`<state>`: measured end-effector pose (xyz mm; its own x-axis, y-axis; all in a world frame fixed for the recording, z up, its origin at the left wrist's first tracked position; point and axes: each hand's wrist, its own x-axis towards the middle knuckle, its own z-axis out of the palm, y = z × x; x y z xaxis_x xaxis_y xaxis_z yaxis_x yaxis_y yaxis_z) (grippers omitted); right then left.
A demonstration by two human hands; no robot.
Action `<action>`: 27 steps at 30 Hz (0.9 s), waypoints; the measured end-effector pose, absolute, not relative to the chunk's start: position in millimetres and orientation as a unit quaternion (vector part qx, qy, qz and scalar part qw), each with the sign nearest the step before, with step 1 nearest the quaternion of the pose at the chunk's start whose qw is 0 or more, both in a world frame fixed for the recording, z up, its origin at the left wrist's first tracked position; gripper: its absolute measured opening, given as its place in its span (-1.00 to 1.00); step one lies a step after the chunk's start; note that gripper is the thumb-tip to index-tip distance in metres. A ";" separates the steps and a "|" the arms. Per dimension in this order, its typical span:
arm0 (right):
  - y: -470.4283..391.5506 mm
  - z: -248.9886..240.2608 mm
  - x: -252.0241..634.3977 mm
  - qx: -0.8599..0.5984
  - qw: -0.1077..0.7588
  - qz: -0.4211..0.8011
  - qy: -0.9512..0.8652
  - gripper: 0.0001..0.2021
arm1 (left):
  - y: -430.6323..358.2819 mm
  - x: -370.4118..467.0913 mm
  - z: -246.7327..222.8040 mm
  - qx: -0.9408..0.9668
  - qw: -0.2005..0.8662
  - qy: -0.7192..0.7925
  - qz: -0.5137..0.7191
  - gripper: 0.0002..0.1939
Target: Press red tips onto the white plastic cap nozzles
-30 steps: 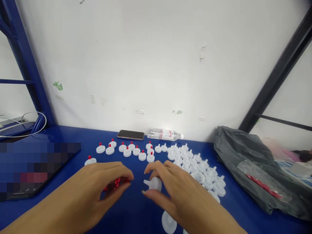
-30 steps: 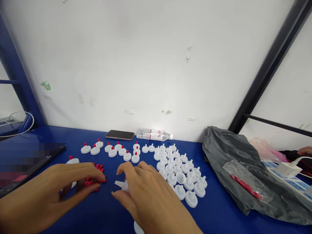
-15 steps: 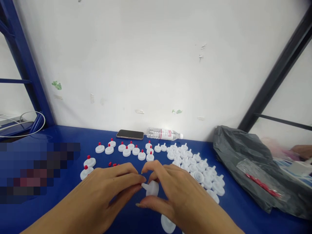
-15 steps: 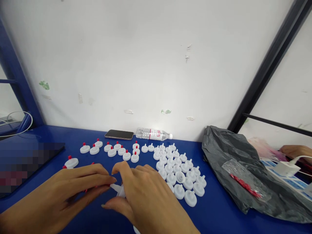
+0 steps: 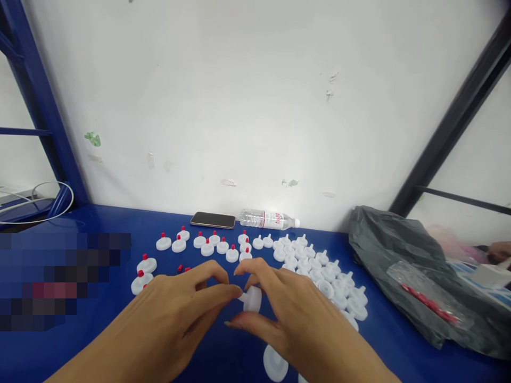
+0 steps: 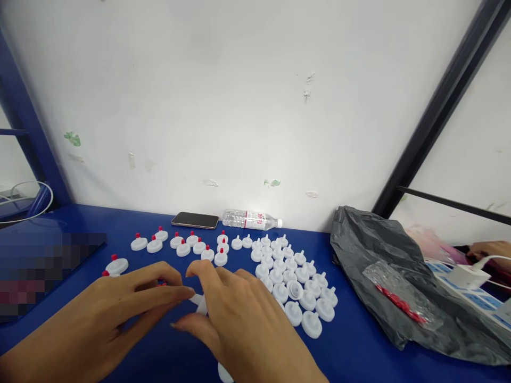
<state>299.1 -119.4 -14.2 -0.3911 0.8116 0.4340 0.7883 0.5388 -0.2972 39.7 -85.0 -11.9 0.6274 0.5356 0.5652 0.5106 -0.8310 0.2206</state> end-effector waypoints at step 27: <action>-122.9 -3.1 307.3 -0.374 0.350 0.001 -0.859 -0.38 | -102.2 28.5 -50.5 0.865 -0.036 0.330 0.376 -0.60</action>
